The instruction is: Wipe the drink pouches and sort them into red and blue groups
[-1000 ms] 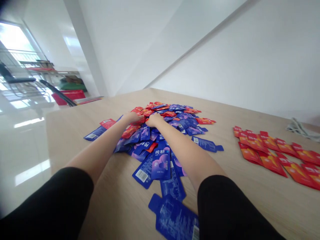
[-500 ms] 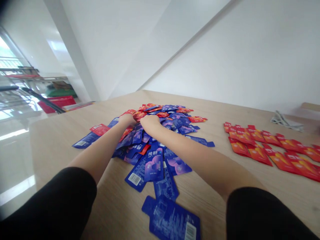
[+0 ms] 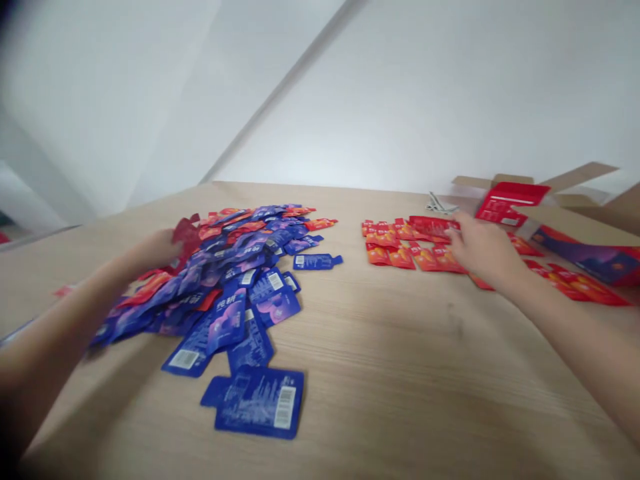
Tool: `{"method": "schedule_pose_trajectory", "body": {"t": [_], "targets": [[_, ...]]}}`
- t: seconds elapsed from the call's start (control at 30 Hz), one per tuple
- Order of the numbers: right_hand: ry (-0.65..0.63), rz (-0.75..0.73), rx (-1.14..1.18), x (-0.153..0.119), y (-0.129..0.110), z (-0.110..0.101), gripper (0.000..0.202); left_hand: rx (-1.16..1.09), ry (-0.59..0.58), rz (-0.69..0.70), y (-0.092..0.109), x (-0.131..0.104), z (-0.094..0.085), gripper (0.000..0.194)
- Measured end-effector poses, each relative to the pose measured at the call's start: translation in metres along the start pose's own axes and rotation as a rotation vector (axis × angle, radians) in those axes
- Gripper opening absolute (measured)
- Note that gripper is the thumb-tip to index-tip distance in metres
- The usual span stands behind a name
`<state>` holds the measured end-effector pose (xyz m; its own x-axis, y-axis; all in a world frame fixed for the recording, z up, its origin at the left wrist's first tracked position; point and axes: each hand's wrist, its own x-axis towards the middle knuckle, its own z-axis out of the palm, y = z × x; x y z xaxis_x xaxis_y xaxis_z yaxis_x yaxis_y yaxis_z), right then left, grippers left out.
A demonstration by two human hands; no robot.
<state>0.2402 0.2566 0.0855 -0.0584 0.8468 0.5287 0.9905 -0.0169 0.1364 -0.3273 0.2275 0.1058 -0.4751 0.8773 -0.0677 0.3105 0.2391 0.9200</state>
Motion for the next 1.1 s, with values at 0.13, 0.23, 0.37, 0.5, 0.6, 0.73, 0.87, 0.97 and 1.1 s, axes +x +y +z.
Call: {"method": "schedule_pose_trajectory", "body": {"t": [0.13,0.23,0.37,0.5,0.6,0.73,0.87,0.97,1.1], "targets": [[-0.044,0.11,-0.026,0.019,0.028,0.042,0.046,-0.1,-0.092,0.05,0.019,-0.035,0.024,0.015],[-0.094,0.099,0.029,0.031,0.022,0.077,0.044,-0.235,-0.124,0.035,0.027,-0.055,0.061,0.014],[-0.14,0.024,0.098,0.048,0.006,0.114,0.048,-0.377,-0.252,-0.04,0.033,-0.072,0.115,0.014],[-0.208,-0.063,0.176,0.063,-0.01,0.134,0.052,-0.442,-0.32,-0.115,0.04,-0.083,0.156,0.016],[-0.308,-0.062,0.215,0.066,-0.021,0.14,0.052,-0.496,-0.331,-0.163,0.047,-0.09,0.176,0.016],[-0.379,-0.003,0.286,0.06,-0.029,0.133,0.044,-0.524,-0.37,-0.184,0.052,-0.099,0.196,0.016],[-0.317,0.036,0.436,0.046,-0.033,0.097,0.041,-0.455,-0.413,-0.085,0.051,-0.109,0.214,0.017],[-0.343,-0.019,0.611,0.027,-0.045,0.054,0.043,-0.323,-0.462,0.175,0.05,-0.12,0.234,0.021],[-0.595,-0.127,1.246,-0.009,-0.072,0.006,0.054,-0.113,-0.485,0.697,0.056,-0.147,0.276,0.04]]}}
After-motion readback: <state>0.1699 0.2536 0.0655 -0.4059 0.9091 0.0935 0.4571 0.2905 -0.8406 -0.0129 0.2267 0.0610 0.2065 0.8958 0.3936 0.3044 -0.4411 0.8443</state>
